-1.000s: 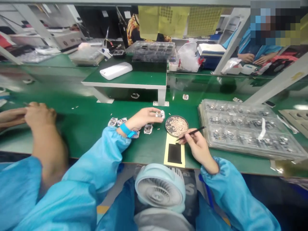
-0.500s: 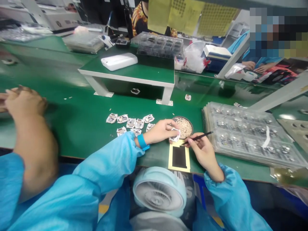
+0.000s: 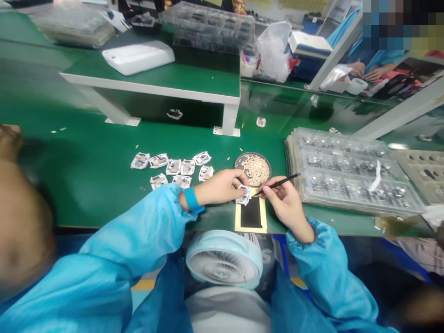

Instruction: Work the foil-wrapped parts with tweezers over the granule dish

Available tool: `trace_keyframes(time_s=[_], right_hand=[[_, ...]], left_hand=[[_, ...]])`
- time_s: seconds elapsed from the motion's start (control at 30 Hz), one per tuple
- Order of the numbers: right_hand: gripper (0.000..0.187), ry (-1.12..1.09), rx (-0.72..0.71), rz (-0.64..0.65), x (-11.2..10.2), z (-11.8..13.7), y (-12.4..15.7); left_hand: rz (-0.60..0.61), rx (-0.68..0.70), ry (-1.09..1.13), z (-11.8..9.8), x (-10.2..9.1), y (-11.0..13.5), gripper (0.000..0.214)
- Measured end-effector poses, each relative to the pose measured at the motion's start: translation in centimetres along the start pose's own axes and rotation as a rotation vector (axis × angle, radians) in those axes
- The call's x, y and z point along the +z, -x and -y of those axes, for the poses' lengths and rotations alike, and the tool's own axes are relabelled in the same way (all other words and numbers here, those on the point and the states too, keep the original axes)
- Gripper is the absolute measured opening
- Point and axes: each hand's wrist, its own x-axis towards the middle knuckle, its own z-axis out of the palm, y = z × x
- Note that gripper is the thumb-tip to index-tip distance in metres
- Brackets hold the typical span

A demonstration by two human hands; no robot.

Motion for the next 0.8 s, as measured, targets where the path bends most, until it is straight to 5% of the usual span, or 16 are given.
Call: trace_keyframes(time_s=[0.27,0.57,0.8], right_hand=[[0.015,-0.101,-0.115,-0.059,0.1,0.9,0.2],[0.023,0.200,-0.458,-0.047,0.6,1.3,1.1],[0.025,0.288,-0.427,-0.024,0.7,1.4,1.3]], left_hand=[[-0.027,0.007,-0.025,-0.5,0.4,0.3,0.016],[-0.067,-0.022,0.010,0.0,0.4,0.2,0.017],[-0.077,0.011,0.008,0.3,0.5,0.2,0.017]])
